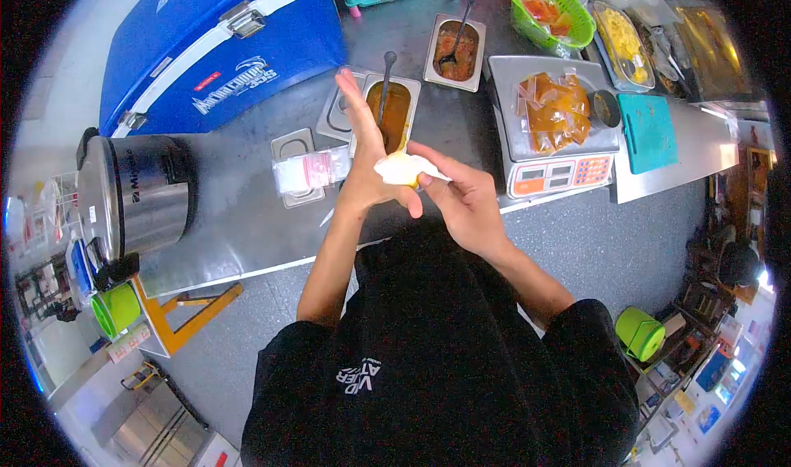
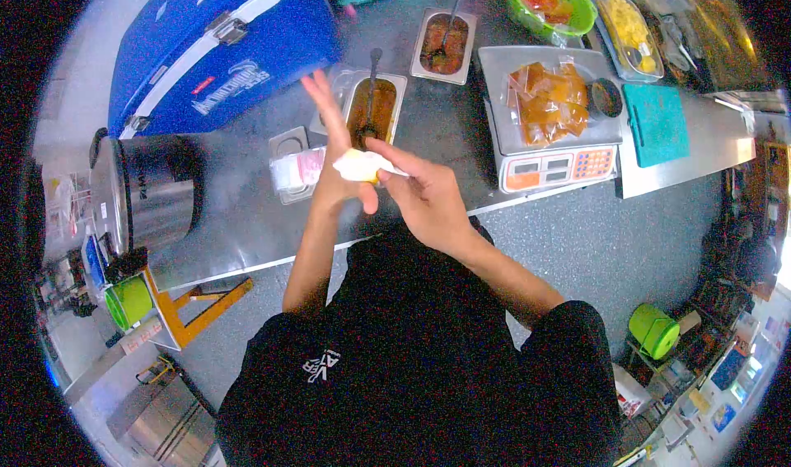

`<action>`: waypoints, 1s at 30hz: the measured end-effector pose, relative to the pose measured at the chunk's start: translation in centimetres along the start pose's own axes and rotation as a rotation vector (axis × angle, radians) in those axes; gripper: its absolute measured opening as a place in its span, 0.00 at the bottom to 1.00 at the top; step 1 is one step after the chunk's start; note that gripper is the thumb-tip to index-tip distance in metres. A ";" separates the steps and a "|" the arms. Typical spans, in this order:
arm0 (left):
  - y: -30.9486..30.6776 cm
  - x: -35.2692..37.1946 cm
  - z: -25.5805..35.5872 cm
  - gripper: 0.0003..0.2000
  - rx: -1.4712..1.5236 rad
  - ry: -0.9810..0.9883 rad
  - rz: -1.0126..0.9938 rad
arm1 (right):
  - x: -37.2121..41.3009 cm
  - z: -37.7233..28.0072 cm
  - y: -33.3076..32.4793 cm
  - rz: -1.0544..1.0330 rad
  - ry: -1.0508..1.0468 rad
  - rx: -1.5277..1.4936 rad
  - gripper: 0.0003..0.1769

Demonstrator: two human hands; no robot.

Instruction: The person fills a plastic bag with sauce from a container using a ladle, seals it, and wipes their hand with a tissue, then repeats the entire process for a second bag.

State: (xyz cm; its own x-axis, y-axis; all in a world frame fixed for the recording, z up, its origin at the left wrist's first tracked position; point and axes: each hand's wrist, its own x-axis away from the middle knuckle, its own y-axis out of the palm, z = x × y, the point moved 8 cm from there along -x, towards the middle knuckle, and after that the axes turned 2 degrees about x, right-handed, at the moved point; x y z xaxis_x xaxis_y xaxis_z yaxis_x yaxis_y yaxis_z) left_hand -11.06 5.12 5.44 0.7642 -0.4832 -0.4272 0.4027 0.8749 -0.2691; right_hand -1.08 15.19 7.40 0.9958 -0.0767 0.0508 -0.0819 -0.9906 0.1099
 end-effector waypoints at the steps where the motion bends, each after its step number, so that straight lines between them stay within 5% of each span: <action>1: -0.1 0.0 -0.2 0.90 -0.050 -0.003 -0.012 | -0.1 0.0 -0.1 -0.026 0.004 0.015 0.22; 4: -0.9 0.2 0.1 0.91 -0.177 -0.059 0.044 | -0.4 0.5 -1.7 -0.008 0.078 -0.081 0.21; 6: -1.4 0.4 0.4 0.90 -0.324 -0.050 0.014 | -1.1 2.5 -3.5 0.113 0.212 -0.569 0.19; 8: -1.6 0.3 1.0 0.87 -0.437 -0.034 -0.005 | -1.8 5.3 -6.4 0.259 0.280 -0.672 0.18; 14: -1.4 0.2 2.8 0.74 -0.704 0.030 -0.036 | 1.3 21.9 -12.3 0.389 0.560 -0.700 0.17; 17: -0.9 0.6 2.8 0.68 -0.855 0.031 -0.084 | 2.9 23.5 -11.8 0.447 0.620 -0.902 0.20; 20: -0.8 1.0 2.3 0.65 -0.835 -0.004 -0.083 | 6.0 21.9 -10.2 0.707 0.828 -0.715 0.22; 25: -1.3 1.6 2.6 0.66 -0.774 0.063 0.098 | 3.2 14.2 -6.3 0.383 0.497 -0.354 0.21; 28: -2.1 1.9 3.8 0.59 -0.719 0.120 0.268 | 1.7 11.2 -3.0 0.096 0.385 -0.377 0.22; 30: -2.8 2.2 2.2 0.48 -0.411 -0.011 0.162 | 1.1 10.0 -2.2 0.060 0.356 -0.306 0.23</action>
State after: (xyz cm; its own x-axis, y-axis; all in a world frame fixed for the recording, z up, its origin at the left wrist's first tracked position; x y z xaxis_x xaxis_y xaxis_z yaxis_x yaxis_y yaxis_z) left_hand -9.42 1.72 7.12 0.8072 -0.3384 -0.4837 0.0447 0.8521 -0.5215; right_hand 0.64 16.12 -2.74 0.9171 -0.0361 0.3970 -0.2006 -0.9024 0.3814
